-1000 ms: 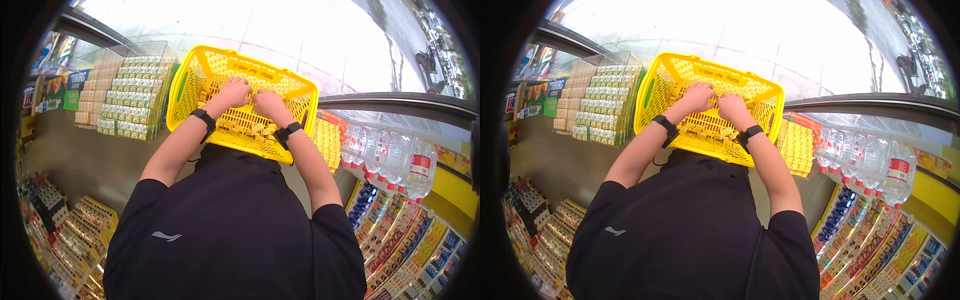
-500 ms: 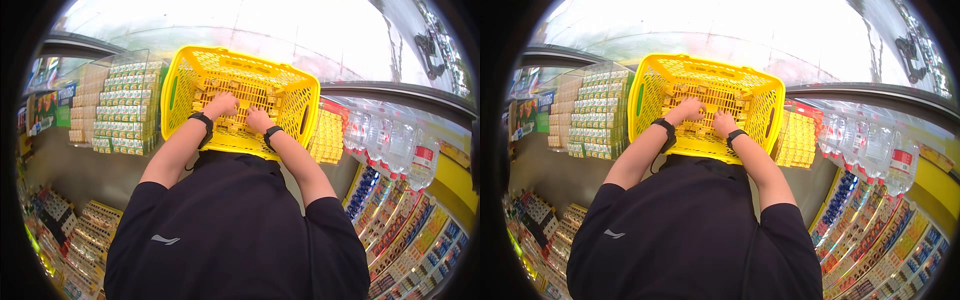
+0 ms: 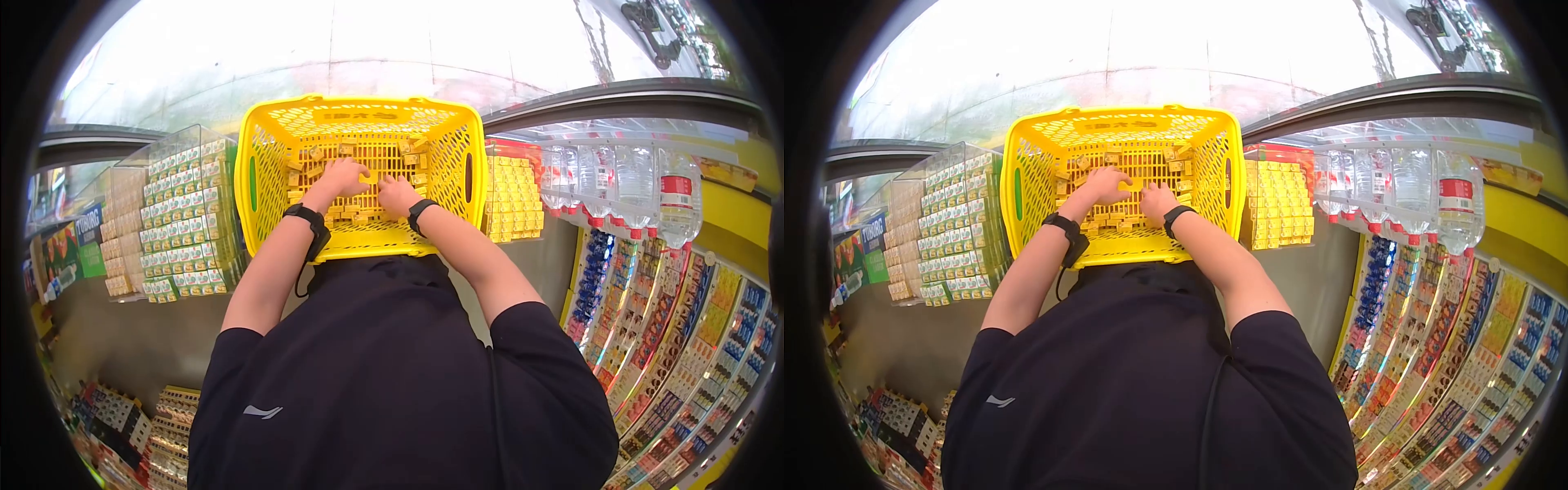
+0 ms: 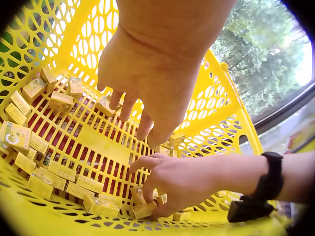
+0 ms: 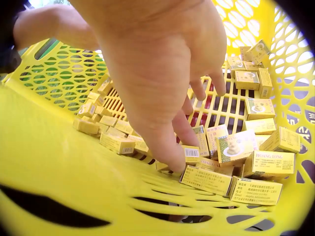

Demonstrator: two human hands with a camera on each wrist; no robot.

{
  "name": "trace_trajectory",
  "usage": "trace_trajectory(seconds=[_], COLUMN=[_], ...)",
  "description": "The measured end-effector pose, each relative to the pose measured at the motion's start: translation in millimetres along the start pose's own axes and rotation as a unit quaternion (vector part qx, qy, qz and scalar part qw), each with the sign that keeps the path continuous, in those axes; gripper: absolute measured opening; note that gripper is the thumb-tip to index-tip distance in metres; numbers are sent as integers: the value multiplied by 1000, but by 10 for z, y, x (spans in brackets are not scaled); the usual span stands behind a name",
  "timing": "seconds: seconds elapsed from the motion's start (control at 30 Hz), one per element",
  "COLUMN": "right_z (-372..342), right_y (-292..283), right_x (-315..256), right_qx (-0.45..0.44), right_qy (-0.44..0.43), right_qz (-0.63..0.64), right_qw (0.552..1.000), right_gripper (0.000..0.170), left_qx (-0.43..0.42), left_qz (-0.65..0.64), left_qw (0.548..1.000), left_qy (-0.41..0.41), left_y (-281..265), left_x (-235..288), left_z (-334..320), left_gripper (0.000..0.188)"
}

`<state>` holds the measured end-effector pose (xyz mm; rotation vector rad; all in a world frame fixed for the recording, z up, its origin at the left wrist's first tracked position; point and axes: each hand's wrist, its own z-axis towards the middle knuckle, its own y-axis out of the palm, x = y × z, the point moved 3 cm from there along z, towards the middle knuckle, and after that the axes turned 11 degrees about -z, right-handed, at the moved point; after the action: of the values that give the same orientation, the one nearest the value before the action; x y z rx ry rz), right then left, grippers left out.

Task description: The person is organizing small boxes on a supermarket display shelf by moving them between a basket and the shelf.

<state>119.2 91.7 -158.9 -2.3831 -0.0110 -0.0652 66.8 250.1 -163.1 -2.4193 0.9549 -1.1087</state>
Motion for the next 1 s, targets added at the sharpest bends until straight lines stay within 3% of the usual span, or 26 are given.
trace_trajectory(seconds=[0.07,0.2,0.3,0.37,0.4,0.47,0.53,0.6,0.8,1.0], right_z=[-59,-284,-777,-1150,-1280,-1627,-1880,-2120,-2612,-3087], right_y=[-122,-402,-746,-829,-808,-811,-706,-590,-130,578], right_x=[70,429,641,670,703,659,506,387,286,449], right_qx=[-3,77,115,222,225,401,411,439,447,449], right_qy=[19,92,152,156,164,176,185,193,217,153], right_qz=[5,121,160,194,188,209,234,264,283,303], right_qw=[1000,985,968,943,942,874,861,837,820,827], right_gripper=[39,44,38,33,33,33,37,38,41,42], left_qx=[2,25,51,56,74,111,142,153,194,204], left_qz=[11,0,-2,6,9,22,15,33,-8,10], left_qw=[1000,999,985,976,965,949,923,917,895,892], left_qy=[5,44,164,209,251,295,357,367,402,402], left_y=[-67,-249,-404,-491,-574,-599,-542,-452,-51,446], left_x=[50,213,354,586,747,1009,1239,1448,1876,2409], left_z=[-69,-146,-183,-379,-465,-647,-889,-1040,-1131,-1053], left_gripper=[49,49,44,43,42,43,45,43,31,29])
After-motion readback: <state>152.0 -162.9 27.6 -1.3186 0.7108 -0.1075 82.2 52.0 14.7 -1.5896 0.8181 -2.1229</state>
